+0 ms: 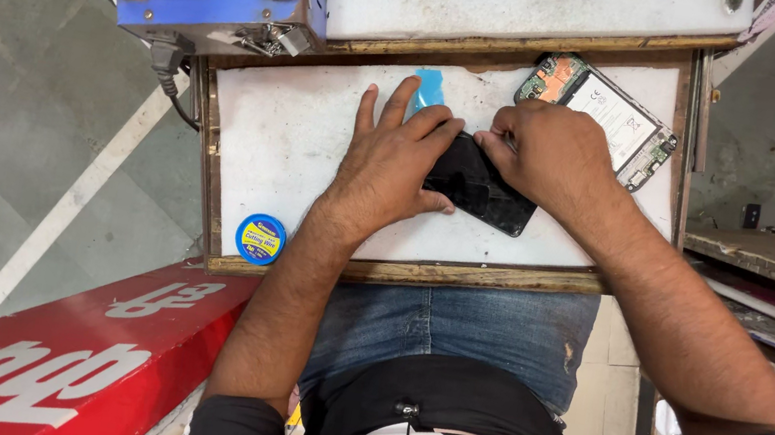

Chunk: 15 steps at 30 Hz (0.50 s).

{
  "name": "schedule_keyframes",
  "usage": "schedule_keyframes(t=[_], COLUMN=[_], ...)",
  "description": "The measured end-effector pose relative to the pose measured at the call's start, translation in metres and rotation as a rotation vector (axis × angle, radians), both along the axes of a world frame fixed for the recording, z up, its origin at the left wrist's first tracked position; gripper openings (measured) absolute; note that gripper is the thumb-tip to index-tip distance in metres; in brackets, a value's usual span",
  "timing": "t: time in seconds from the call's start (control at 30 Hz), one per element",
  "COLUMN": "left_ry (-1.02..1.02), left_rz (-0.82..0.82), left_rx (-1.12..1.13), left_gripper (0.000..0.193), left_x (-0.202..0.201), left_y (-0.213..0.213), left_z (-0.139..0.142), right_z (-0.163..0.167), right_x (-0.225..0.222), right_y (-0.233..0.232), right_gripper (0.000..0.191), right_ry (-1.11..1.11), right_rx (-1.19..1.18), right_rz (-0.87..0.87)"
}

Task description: The person works on a disassembled smartphone at a repair bench, prying at the phone body, brushing its interior and screen with a brush, then peeling and applying blue adhesive tape over the phone's screen. The phone's back cover with battery lies beside the work area throughout.

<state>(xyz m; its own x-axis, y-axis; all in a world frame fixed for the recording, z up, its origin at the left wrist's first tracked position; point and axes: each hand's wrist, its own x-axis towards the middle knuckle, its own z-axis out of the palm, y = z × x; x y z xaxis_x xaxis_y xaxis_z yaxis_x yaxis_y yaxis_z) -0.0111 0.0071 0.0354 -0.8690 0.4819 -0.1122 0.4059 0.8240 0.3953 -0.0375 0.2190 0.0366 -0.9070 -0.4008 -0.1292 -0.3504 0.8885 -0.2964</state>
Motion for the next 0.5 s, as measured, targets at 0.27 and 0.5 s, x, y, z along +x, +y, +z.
schedule_keyframes(t=[0.27, 0.5], left_ry=[0.008, 0.005], left_rz=[0.002, -0.008], left_rx=[-0.022, -0.047], left_gripper=[0.101, 0.101], left_x=[-0.001, -0.003], left_y=[-0.002, -0.001], left_z=[-0.003, -0.005], right_z=[0.001, 0.002], right_x=[0.009, 0.017], right_y=[0.021, 0.044], right_gripper=[0.033, 0.030], right_ry=[-0.041, -0.119], right_rx=[-0.032, -0.019], right_rz=[-0.040, -0.102])
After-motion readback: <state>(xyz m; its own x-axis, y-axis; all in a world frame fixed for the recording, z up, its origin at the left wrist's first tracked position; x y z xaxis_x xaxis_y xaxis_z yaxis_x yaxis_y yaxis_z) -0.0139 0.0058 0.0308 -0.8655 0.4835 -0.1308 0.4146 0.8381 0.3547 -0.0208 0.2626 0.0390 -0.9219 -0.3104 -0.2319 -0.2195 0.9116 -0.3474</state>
